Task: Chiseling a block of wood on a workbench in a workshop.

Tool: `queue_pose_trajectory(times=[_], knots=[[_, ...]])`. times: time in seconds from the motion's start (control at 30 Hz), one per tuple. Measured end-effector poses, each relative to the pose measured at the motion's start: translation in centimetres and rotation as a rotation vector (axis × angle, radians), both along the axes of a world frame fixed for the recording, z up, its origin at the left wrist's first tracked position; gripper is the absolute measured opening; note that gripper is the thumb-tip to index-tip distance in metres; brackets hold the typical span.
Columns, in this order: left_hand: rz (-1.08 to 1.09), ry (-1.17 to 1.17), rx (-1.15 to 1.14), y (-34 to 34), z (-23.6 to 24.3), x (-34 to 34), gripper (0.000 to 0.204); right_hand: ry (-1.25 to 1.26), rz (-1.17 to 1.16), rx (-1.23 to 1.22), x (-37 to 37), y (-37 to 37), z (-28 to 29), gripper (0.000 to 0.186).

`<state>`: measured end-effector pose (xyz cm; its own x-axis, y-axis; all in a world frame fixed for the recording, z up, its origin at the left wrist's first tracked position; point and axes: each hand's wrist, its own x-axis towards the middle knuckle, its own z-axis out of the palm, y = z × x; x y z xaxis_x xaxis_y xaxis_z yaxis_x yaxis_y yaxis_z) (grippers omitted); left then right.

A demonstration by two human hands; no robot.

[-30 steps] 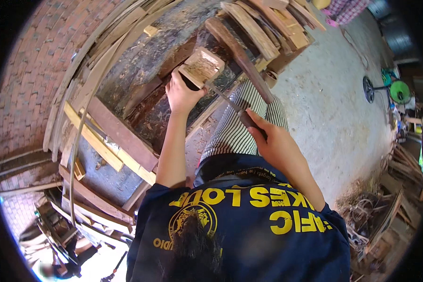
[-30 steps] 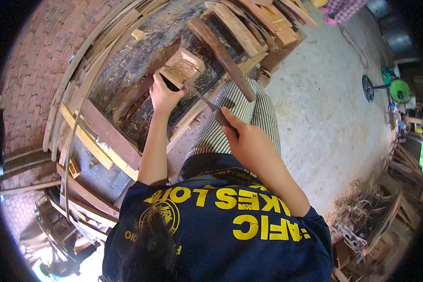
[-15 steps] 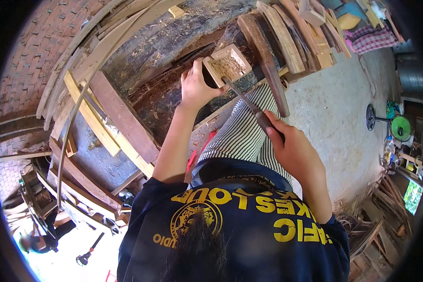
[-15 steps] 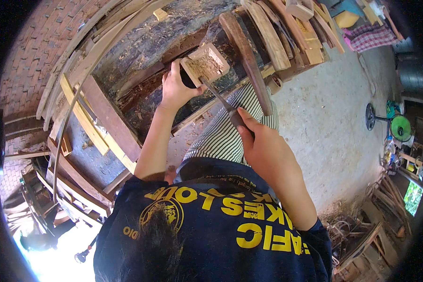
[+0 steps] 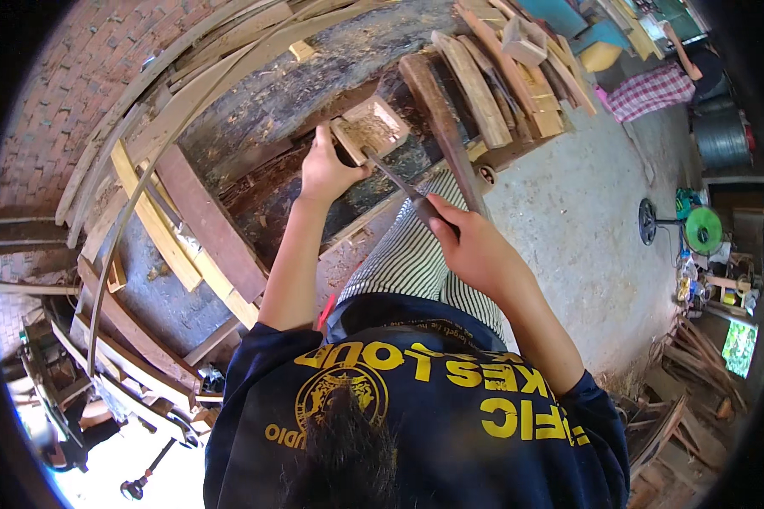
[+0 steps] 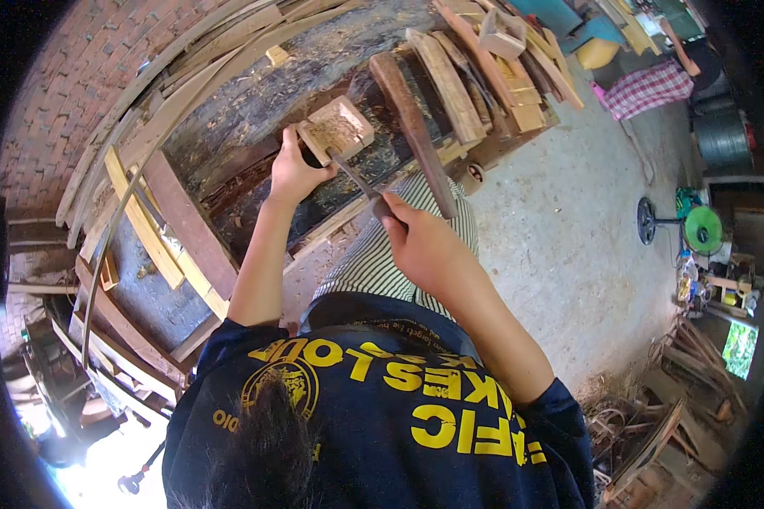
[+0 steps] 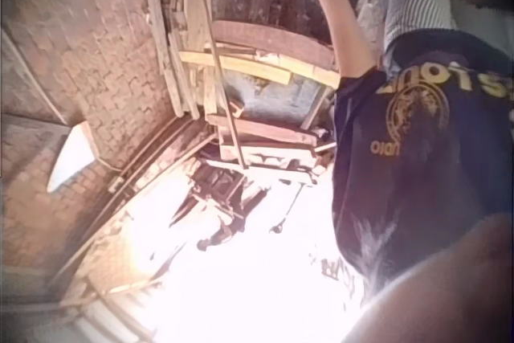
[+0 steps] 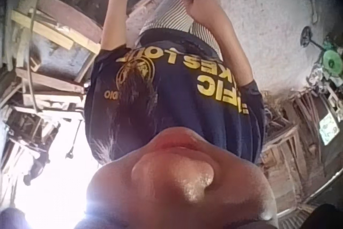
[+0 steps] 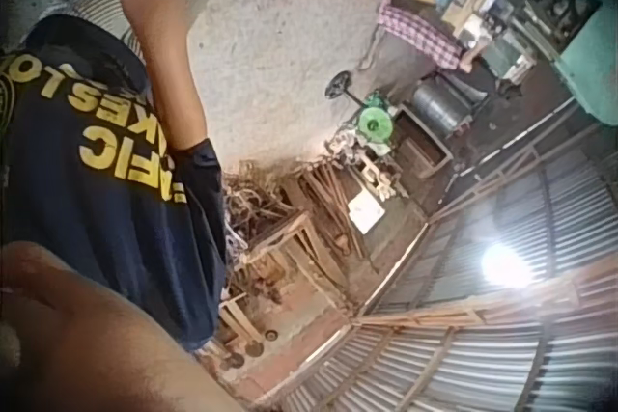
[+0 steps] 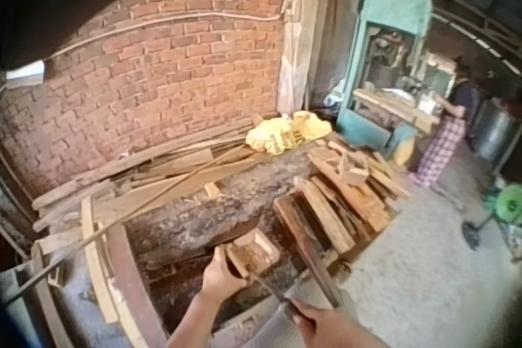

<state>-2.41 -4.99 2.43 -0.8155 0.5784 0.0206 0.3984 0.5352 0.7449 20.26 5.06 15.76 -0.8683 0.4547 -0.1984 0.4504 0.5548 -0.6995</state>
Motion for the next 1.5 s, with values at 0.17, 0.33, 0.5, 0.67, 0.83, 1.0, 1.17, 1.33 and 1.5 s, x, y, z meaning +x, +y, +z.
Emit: queue_pose_trajectory(times=[0.17, 0.33, 0.5, 0.67, 0.83, 1.0, 1.17, 1.33, 1.5], knots=[[0.052, 0.059, -0.049, 0.1, 0.4, 0.3, 0.093, -0.118, -0.001, -0.141, 0.8, 0.5, 0.1, 0.039], [0.039, 0.040, -0.170, 0.7, 1.1, 0.7, 0.097, -0.020, -0.050, -0.100, 2.8, 0.1, -0.2, 0.039], [0.039, 0.094, -0.084, 0.4, 0.0, 0.7, 0.099, -0.076, -0.084, -0.016, 3.5, -0.7, 0.7, 0.039], [0.061, 0.066, -0.077, 0.6, 0.6, 1.1, 0.096, -0.091, -0.096, -0.094, 3.6, -0.7, 0.3, 0.039], [0.057, 0.104, -0.009, 0.3, -0.2, 0.7, 0.093, -0.075, -0.087, -0.075, 2.6, -0.5, 0.0, 0.040], [0.013, 0.083, 0.026, 0.4, -0.3, 0.4, 0.094, -0.017, -0.079, 0.010, -0.1, -1.7, -3.4, 0.044], [0.060, 0.073, -0.084, 0.6, 0.3, 0.6, 0.099, -0.006, -0.100, -0.016, 0.1, -1.9, -3.5, 0.044], [0.063, 0.095, -0.084, 0.4, 0.4, 0.9, 0.093, -0.024, -0.136, -0.080, 3.2, -1.3, -2.3, 0.042], [0.036, 0.102, -0.040, 0.4, 0.4, 0.5, 0.092, -0.087, -0.210, -0.122, 4.0, -0.7, -0.3, 0.039]])
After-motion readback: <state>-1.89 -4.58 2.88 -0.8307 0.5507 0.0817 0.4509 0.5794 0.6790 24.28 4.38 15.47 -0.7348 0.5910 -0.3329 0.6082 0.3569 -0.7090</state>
